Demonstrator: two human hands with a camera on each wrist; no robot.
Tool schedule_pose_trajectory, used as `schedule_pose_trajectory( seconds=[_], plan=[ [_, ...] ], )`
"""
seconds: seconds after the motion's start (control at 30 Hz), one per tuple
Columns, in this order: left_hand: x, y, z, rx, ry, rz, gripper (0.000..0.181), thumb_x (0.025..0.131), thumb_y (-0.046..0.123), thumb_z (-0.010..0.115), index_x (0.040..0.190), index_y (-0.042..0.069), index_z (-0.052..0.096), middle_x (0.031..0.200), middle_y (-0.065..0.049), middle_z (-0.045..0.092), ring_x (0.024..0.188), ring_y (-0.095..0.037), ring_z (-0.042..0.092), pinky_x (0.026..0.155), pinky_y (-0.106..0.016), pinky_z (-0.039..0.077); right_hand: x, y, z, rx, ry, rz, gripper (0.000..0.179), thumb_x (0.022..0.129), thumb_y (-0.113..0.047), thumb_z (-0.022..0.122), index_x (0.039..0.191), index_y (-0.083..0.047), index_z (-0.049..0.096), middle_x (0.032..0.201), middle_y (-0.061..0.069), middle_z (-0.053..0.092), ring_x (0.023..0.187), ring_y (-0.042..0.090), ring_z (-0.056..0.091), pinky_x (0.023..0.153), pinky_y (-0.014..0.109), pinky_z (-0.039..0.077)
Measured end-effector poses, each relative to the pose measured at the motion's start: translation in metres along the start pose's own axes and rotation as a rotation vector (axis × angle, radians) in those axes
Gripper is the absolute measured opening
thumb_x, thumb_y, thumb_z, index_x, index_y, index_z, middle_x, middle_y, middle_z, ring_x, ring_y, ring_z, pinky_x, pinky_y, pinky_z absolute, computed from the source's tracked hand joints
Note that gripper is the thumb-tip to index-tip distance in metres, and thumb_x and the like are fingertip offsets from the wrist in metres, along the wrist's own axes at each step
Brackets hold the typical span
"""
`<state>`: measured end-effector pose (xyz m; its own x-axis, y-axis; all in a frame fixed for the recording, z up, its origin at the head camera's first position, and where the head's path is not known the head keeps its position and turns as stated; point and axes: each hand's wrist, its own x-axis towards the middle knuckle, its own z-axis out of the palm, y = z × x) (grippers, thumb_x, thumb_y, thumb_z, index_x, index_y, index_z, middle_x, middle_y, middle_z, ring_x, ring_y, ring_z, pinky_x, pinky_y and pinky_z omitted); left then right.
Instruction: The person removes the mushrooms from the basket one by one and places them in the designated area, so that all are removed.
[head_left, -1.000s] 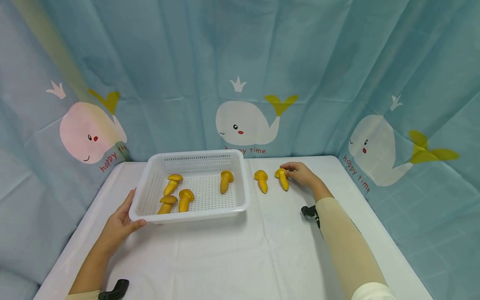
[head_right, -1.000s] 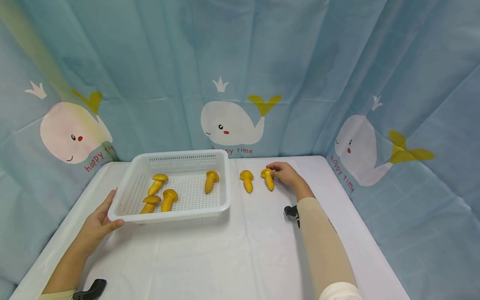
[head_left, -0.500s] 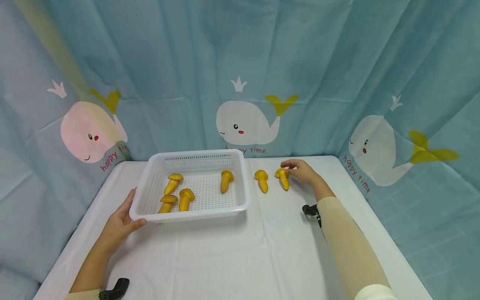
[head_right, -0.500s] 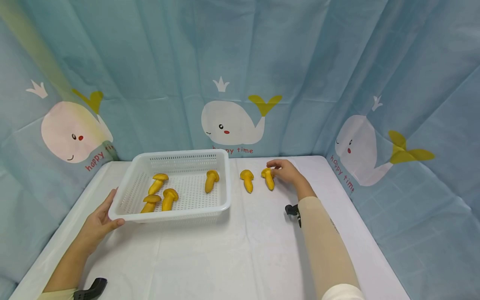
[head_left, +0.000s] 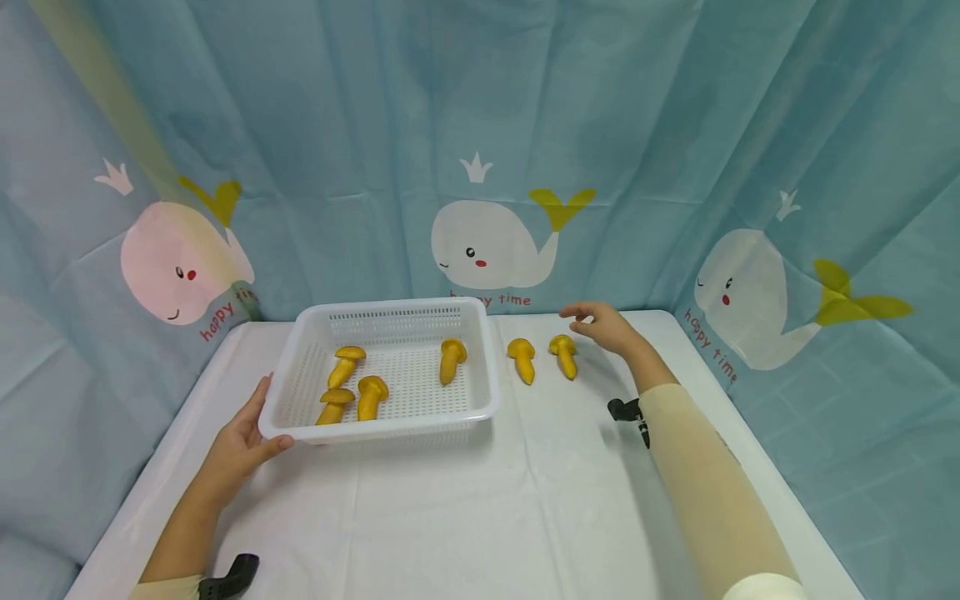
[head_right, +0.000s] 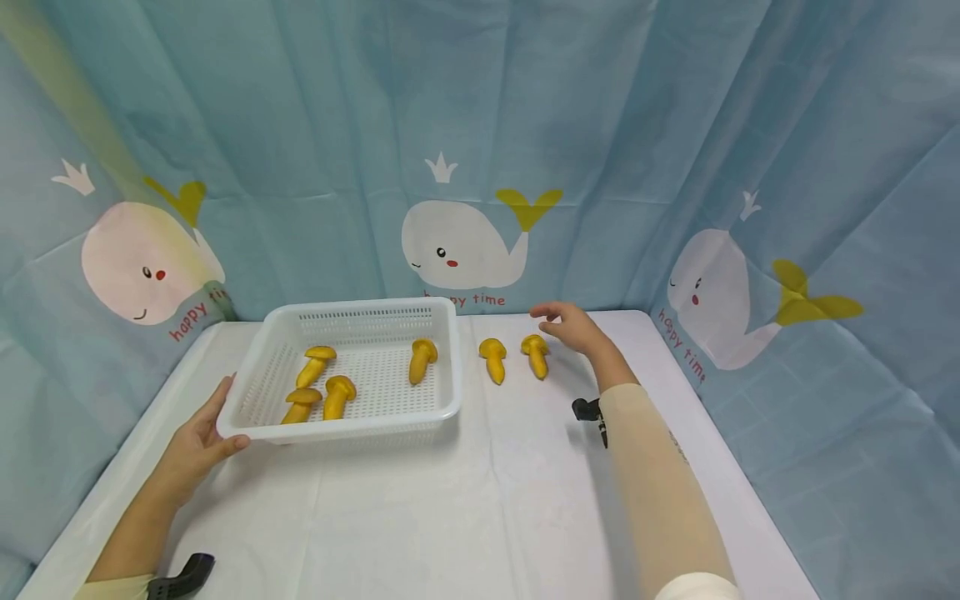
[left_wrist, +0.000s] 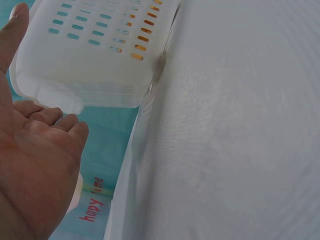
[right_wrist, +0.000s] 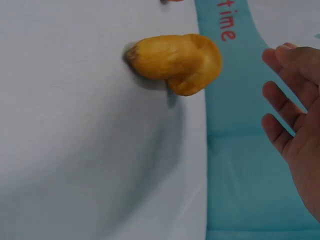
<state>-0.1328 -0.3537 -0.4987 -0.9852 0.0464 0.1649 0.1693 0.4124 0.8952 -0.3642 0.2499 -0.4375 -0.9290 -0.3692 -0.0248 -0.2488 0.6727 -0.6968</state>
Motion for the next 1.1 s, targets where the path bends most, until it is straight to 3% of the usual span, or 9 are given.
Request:
schedule_pose_trajectory(
  seconds=[0.37, 0.53, 0.83, 1.1],
  plan=[
    [0.001, 0.002, 0.0, -0.007, -0.009, 0.001, 0.097, 0.096, 0.014, 0.073, 0.164, 0.036, 0.007, 0.173, 0.007, 0.006, 0.156, -0.006, 0.015, 0.094, -0.002, 0.04, 0.0, -0.044, -0.023, -0.026, 0.005, -0.107, 0.038, 0.105, -0.017, 0.059, 0.143, -0.011, 0.059, 0.146, 0.011, 0.058, 0.135, 0.036, 0.046, 0.108, 0.055, 0.045],
    [0.001, 0.001, 0.0, -0.014, -0.012, 0.007, 0.097, 0.096, 0.013, 0.073, 0.165, 0.032, 0.008, 0.173, 0.008, 0.006, 0.156, -0.005, 0.015, 0.094, -0.003, 0.04, 0.0, -0.068, -0.03, -0.036, 0.018, -0.139, 0.035, 0.104, -0.017, 0.06, 0.139, -0.016, 0.063, 0.143, 0.005, 0.061, 0.132, 0.032, 0.047, 0.106, 0.052, 0.045],
    [0.0, 0.001, -0.001, -0.023, -0.012, 0.013, 0.096, 0.096, 0.013, 0.073, 0.165, 0.03, 0.008, 0.173, 0.008, 0.007, 0.156, -0.003, 0.016, 0.094, -0.003, 0.041, 0.009, -0.118, -0.034, -0.062, 0.013, -0.242, 0.035, 0.102, -0.018, 0.065, 0.137, -0.015, 0.065, 0.139, 0.007, 0.064, 0.126, 0.027, 0.05, 0.11, 0.051, 0.04],
    [0.001, 0.001, 0.0, -0.009, -0.01, 0.005, 0.096, 0.096, 0.016, 0.073, 0.165, 0.032, 0.007, 0.173, 0.009, 0.006, 0.157, -0.007, 0.013, 0.095, -0.003, 0.04, 0.02, -0.165, -0.031, -0.143, 0.001, -0.323, 0.035, 0.1, -0.024, 0.068, 0.135, -0.018, 0.066, 0.136, -0.001, 0.065, 0.127, 0.027, 0.052, 0.111, 0.05, 0.042]
  ],
)
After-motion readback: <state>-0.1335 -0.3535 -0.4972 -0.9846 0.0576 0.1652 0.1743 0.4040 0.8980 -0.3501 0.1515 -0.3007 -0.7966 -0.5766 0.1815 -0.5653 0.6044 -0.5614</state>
